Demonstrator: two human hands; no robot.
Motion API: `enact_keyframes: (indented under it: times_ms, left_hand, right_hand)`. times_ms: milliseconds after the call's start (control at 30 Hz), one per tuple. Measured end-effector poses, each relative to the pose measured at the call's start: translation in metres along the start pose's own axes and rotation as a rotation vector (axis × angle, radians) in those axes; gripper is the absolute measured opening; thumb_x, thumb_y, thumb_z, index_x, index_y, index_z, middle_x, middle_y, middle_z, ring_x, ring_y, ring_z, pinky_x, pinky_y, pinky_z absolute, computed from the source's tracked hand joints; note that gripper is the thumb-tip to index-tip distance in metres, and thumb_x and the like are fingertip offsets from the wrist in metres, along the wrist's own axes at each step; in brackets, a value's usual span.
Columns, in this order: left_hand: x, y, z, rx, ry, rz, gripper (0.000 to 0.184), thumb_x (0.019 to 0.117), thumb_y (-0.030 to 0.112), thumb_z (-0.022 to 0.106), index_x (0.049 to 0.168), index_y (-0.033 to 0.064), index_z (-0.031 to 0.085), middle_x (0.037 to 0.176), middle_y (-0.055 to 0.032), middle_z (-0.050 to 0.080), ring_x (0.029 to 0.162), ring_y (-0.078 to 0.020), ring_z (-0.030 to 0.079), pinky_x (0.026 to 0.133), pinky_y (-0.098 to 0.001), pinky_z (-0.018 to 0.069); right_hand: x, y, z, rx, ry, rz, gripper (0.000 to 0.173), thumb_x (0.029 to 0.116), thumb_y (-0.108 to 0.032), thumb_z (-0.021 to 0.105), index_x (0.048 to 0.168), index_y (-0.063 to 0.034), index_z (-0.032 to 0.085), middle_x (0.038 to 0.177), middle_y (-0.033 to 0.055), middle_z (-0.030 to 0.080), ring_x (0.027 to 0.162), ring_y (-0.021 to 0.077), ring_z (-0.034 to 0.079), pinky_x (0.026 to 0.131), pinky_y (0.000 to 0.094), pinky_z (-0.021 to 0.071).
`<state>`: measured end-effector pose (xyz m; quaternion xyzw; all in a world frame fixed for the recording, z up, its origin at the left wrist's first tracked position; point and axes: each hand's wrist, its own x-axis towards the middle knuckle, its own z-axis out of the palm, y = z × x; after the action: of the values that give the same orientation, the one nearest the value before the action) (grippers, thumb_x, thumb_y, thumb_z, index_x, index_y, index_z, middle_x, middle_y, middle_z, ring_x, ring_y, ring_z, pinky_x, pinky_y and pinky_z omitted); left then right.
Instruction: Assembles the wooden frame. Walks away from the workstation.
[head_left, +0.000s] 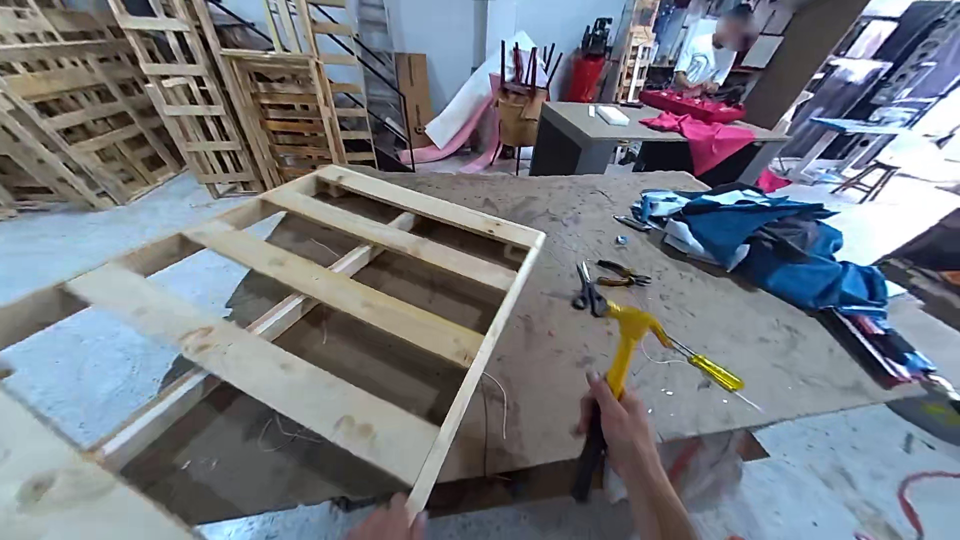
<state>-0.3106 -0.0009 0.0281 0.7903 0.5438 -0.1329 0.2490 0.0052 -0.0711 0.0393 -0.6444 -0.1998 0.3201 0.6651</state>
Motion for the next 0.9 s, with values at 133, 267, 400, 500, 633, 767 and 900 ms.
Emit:
enact_keyframes:
  times_ms: [133, 267, 400, 500, 633, 767, 900]
  left_hand:
    - [0.054, 0.124, 0.006, -0.055, -0.037, 0.042, 0.053, 0.1037, 0.049, 0.048, 0.125, 0.0043, 0.067, 0.116, -0.0205, 0.07, 0.115, -0.0388, 0.066, 0.098, -0.0587, 0.0509]
    - [0.126, 0.215, 0.021, -0.382, -0.007, 0.166, 0.055, 0.102, 0.051, 0.056, 0.11, -0.0007, 0.072, 0.103, -0.0234, 0.072, 0.103, -0.0397, 0.069, 0.093, -0.0612, 0.0527]
    - [0.127, 0.242, -0.013, -0.595, -0.021, 0.586, 0.045, 0.1079, 0.04, 0.05, 0.14, 0.0086, 0.058, 0.123, -0.0131, 0.069, 0.104, -0.026, 0.072, 0.092, -0.0523, 0.0596]
    - [0.078, 0.188, -0.006, -0.018, 0.028, 0.716, 0.074, 0.0969, 0.062, 0.055, 0.152, 0.0141, 0.047, 0.144, -0.0116, 0.059, 0.127, -0.0302, 0.061, 0.104, -0.0578, 0.0499]
    - [0.076, 0.11, 0.054, 0.272, 0.35, 0.909, 0.097, 0.0881, 0.082, 0.043, 0.152, 0.0088, 0.048, 0.155, -0.0139, 0.049, 0.141, -0.0338, 0.049, 0.109, -0.0596, 0.0423]
    - [0.088, 0.102, 0.071, 0.322, 0.421, 0.951, 0.091, 0.0947, 0.078, 0.033, 0.153, 0.0094, 0.046, 0.158, -0.014, 0.045, 0.143, -0.0363, 0.045, 0.112, -0.0626, 0.0361]
    - [0.092, 0.111, 0.074, 0.309, 0.436, 0.97, 0.089, 0.0951, 0.076, 0.036, 0.151, 0.0077, 0.049, 0.156, -0.0141, 0.047, 0.14, -0.0362, 0.048, 0.113, -0.0619, 0.0352]
  right_hand:
    - [-0.091, 0.036, -0.066, -0.072, 0.049, 0.051, 0.025, 0.1057, -0.025, 0.046, 0.09, -0.0071, 0.054, 0.052, -0.0031, 0.048, 0.038, 0.0112, 0.048, 0.039, 0.031, 0.0494]
    - [-0.164, 0.062, -0.106, -0.063, 0.055, 0.228, 0.027, 0.1057, -0.019, 0.034, 0.119, -0.0007, 0.049, 0.072, -0.002, 0.056, 0.048, 0.0082, 0.051, 0.043, 0.0259, 0.0487]
    - [-0.201, 0.094, -0.115, -0.057, 0.218, 0.178, 0.031, 0.1101, -0.021, 0.034, 0.115, 0.0019, 0.054, 0.068, -0.0009, 0.056, 0.046, 0.0093, 0.051, 0.042, 0.0278, 0.0497]
    - [-0.205, 0.096, -0.11, -0.003, 0.341, 0.166, 0.033, 0.1114, -0.027, 0.03, 0.112, -0.0014, 0.051, 0.064, -0.0016, 0.053, 0.041, 0.0108, 0.05, 0.039, 0.0295, 0.0511]
    - [-0.205, 0.097, -0.072, -0.073, 0.517, 0.144, 0.037, 0.1101, -0.031, 0.034, 0.116, 0.0025, 0.048, 0.065, 0.0014, 0.053, 0.041, 0.0136, 0.051, 0.039, 0.0347, 0.0523]
    - [-0.204, 0.13, -0.035, -0.1, 0.364, 0.272, 0.036, 0.1075, -0.036, 0.038, 0.113, -0.0023, 0.052, 0.065, 0.0027, 0.054, 0.043, 0.016, 0.051, 0.041, 0.0368, 0.0505]
    - [-0.201, 0.129, -0.022, -0.088, 0.579, 0.117, 0.035, 0.1092, -0.032, 0.032, 0.112, 0.0003, 0.047, 0.064, 0.0005, 0.052, 0.041, 0.0125, 0.05, 0.038, 0.0334, 0.0515]
